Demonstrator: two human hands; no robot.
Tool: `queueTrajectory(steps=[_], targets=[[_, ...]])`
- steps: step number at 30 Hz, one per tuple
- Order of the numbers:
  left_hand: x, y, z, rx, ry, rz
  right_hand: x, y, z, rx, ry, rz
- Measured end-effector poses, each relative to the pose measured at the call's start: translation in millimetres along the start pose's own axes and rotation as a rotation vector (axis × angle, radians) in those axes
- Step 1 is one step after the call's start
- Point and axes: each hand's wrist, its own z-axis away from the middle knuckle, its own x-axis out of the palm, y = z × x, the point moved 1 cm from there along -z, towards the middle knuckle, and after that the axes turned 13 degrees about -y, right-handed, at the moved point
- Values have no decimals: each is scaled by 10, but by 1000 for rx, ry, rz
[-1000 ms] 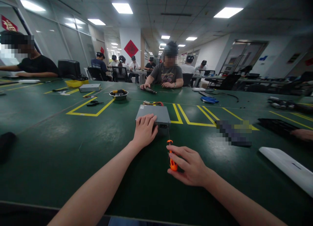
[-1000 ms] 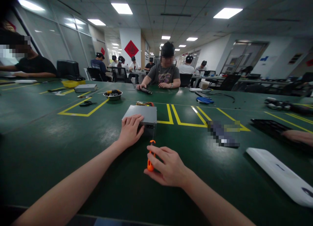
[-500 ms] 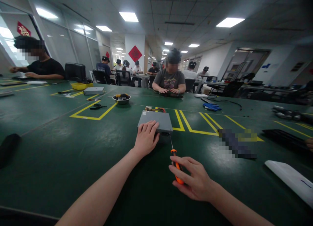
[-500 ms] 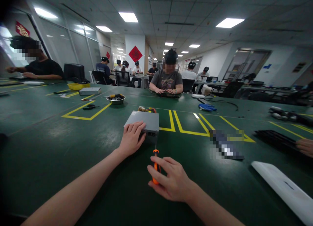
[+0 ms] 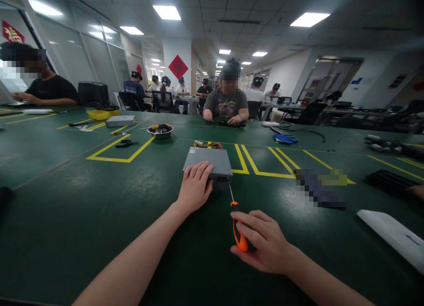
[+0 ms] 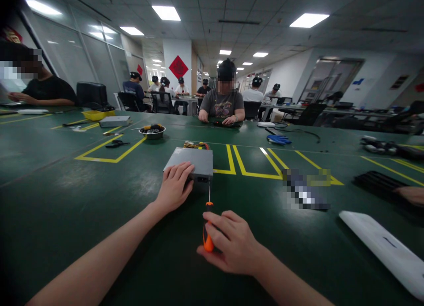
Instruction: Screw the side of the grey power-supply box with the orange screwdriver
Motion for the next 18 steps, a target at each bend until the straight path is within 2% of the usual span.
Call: queueTrajectory(steps=[4,9,15,18], targets=[[16,-13,-2,5,7,11,1,-29,-17,43,-56,-33],[23,-23,-1,10,19,15,-45,-42,-41,8,-179,-4],[12,-21,3,10,19,10,10,-40,-56,5,-40,-30],[16,-23,3,4,14,8,14,-42,-43,37,-22,-59]])
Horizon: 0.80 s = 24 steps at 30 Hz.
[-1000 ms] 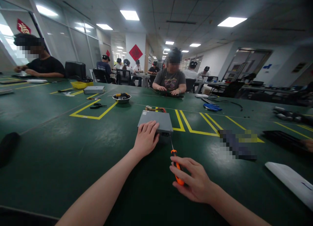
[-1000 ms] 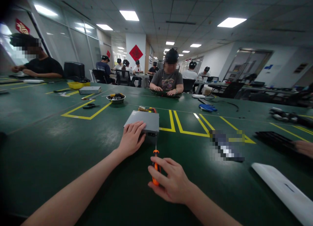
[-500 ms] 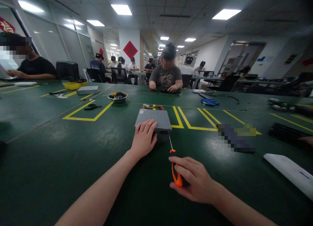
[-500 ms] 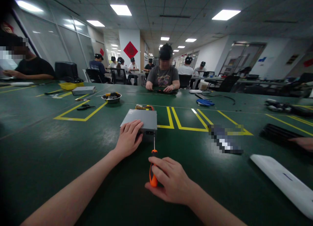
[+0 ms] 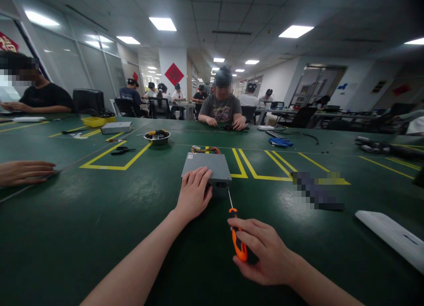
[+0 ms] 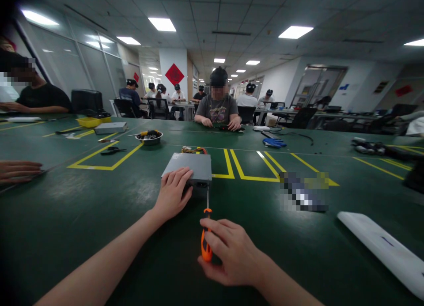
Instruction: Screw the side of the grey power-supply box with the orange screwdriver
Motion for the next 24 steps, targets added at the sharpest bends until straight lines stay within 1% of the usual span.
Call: queueTrajectory(steps=[4,6,12,14,16,19,24], targets=[[3,4,-3,2,4,12,-57,-1,11,-10,-82,58],[2,7,-4,3,11,16,-76,1,6,-28,-79,91],[6,7,-4,6,18,3,-53,2,-24,-15,92,107],[8,5,-4,-1,16,-6,-56,-3,-26,10,122,120],[10,4,-4,-4,14,-12,-67,-10,-22,20,98,148],[9,5,-5,3,10,-9,-76,-18,-3,-3,8,169],[5,4,-8,7,15,-6,-57,-2,43,-14,-73,89]])
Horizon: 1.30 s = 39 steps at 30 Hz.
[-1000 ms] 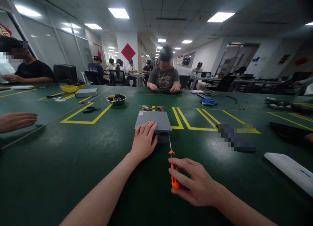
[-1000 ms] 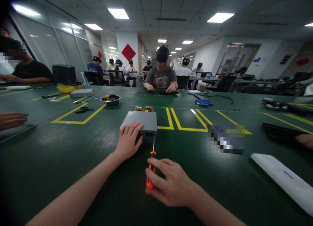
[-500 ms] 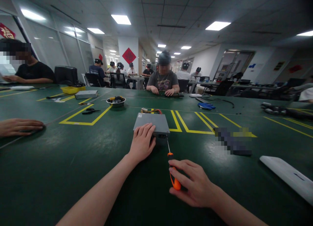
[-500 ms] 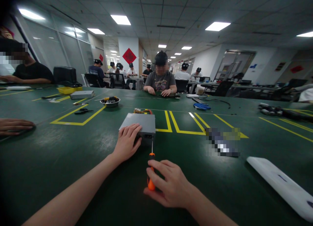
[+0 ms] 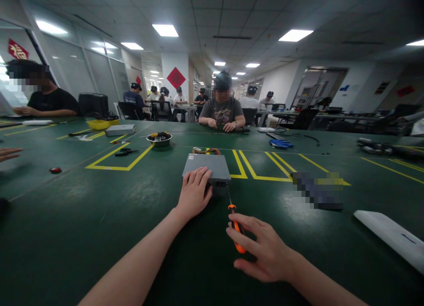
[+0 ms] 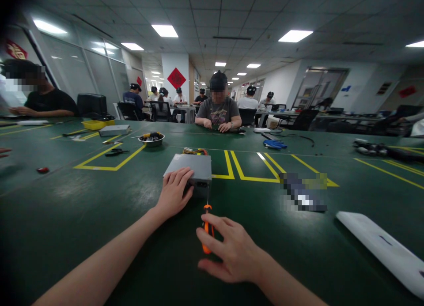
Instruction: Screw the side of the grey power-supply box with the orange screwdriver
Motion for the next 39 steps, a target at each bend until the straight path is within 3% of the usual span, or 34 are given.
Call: queueTrajectory(steps=[3,9,16,22,29,35,39], targets=[[6,-1,1,-1,0,7,22,7,-7,-18,-18,-7],[-7,9,5,1,2,17,65,-1,-56,-8,124,-15],[-24,6,6,0,-3,0,36,-29,-73,-18,-4,7],[-6,0,5,0,0,-2,78,-1,-59,30,165,-7],[1,0,2,-6,3,9,54,-19,-61,-33,19,18],[-1,-5,1,-5,6,10,96,8,-83,11,194,38],[1,0,0,-7,5,5,87,5,-37,-8,193,24]])
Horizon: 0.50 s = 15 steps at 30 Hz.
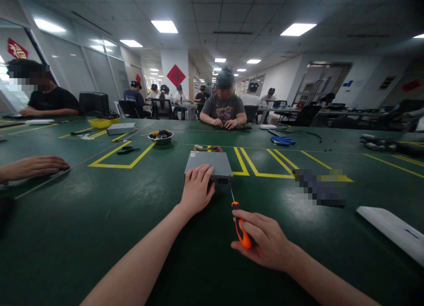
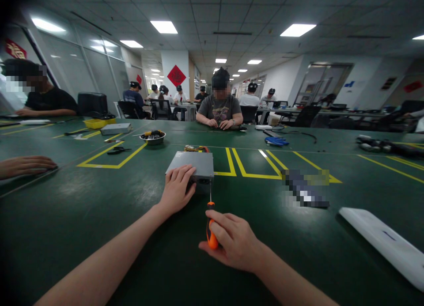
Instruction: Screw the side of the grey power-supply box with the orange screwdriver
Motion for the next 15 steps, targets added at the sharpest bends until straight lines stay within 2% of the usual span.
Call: queueTrajectory(steps=[5,15], targets=[[-5,8,-3,-11,-6,-6,-53,-52,-52,-124,-82,50],[22,-1,-5,-6,14,-12,63,-5,-91,-112,-99,43]])
